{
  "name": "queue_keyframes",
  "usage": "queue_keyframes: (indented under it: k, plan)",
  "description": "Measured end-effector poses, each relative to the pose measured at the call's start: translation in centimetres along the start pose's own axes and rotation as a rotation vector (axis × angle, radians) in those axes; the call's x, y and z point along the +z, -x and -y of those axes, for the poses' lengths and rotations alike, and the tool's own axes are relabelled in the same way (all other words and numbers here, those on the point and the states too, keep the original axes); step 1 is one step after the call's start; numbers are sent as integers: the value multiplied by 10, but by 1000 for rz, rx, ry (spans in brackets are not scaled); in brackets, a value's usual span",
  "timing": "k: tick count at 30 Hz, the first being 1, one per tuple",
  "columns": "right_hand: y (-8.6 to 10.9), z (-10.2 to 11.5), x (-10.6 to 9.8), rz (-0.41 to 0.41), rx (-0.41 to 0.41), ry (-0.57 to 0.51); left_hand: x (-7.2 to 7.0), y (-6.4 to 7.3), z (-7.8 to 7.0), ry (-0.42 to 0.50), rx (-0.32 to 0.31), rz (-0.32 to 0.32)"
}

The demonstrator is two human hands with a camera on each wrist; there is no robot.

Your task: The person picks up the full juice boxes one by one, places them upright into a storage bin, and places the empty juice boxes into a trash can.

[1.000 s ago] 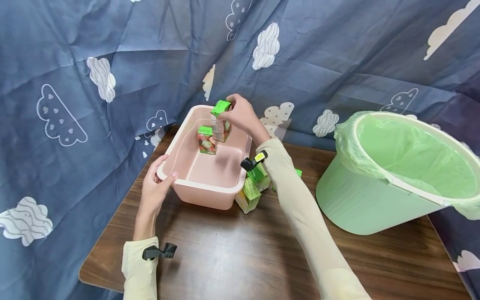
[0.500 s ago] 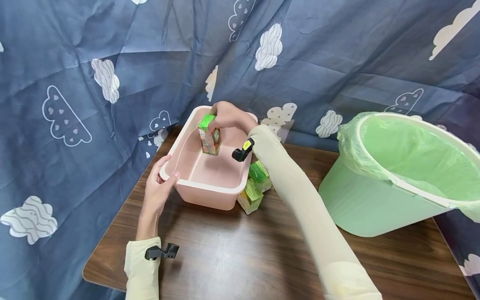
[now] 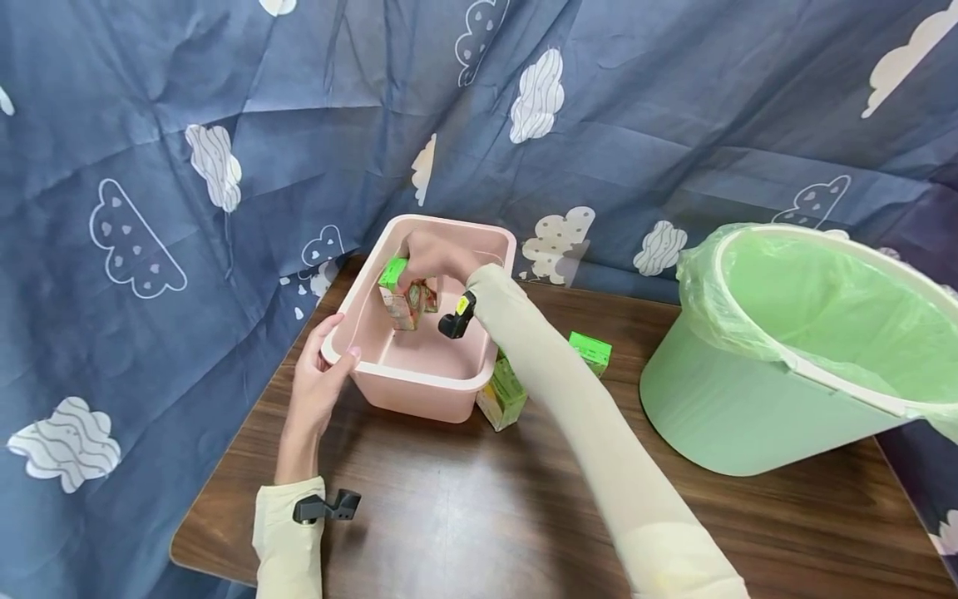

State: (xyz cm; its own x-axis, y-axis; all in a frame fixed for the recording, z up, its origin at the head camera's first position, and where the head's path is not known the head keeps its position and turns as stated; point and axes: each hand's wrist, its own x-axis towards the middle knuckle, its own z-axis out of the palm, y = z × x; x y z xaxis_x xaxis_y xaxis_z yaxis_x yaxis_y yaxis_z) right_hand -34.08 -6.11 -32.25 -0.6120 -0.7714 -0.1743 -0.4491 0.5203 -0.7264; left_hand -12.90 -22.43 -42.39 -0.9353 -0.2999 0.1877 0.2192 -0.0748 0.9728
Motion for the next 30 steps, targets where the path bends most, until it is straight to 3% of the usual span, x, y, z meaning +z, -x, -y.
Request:
queue_keyframes:
  k: [10, 16, 22, 30]
  plan:
    - [-18, -25, 26, -99, -100, 111, 3, 1, 4, 9, 9, 15]
    - [-23, -25, 32, -132, -149, 83, -1, 1, 1, 2, 13, 13]
    - [-24, -25, 40, -118, -121, 128, -1, 5, -1, -13, -1, 6]
    - [-25, -26, 51, -89, -53, 203, 6, 8, -1, 38, 0, 1]
